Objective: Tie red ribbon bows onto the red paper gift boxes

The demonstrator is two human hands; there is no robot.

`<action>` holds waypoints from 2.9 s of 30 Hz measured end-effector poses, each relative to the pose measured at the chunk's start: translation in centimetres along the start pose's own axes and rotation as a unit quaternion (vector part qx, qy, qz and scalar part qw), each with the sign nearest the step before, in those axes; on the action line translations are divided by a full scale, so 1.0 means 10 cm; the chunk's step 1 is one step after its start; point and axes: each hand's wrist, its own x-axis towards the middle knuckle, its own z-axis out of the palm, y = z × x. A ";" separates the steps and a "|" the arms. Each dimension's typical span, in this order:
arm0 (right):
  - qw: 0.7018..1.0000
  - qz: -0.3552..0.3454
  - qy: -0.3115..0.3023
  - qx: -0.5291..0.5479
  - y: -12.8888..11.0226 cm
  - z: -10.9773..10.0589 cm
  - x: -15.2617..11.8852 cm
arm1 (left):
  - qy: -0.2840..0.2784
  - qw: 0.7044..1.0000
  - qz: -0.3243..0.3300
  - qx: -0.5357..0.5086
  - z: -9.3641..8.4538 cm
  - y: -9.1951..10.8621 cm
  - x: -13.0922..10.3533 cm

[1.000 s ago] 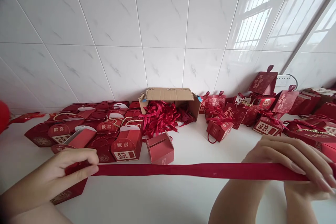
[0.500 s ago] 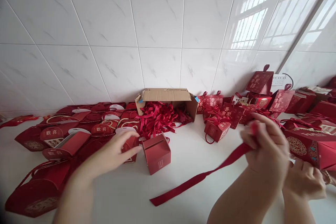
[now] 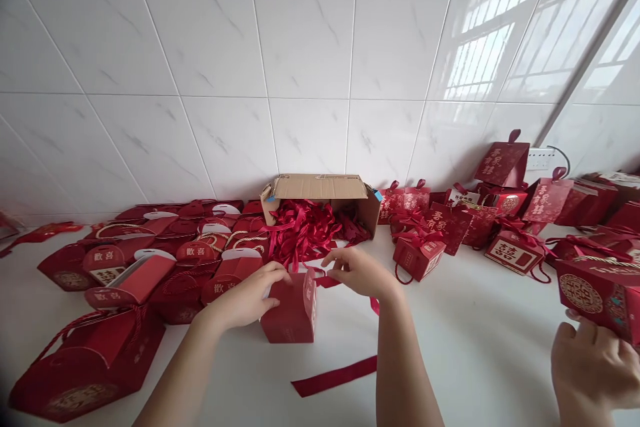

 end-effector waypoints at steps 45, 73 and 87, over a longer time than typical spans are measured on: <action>0.998 -0.025 -0.053 -0.033 -0.27 0.23 0.09 | 0.012 0.995 0.023 -0.101 0.09 0.28 -0.01; 0.975 -0.138 0.040 0.171 -0.54 0.21 -0.09 | 0.180 0.982 -0.018 -0.063 -0.23 0.28 -0.44; 0.827 -0.311 0.330 0.333 -0.68 0.09 -0.77 | -0.001 0.996 -0.085 -0.015 -0.18 0.07 -0.38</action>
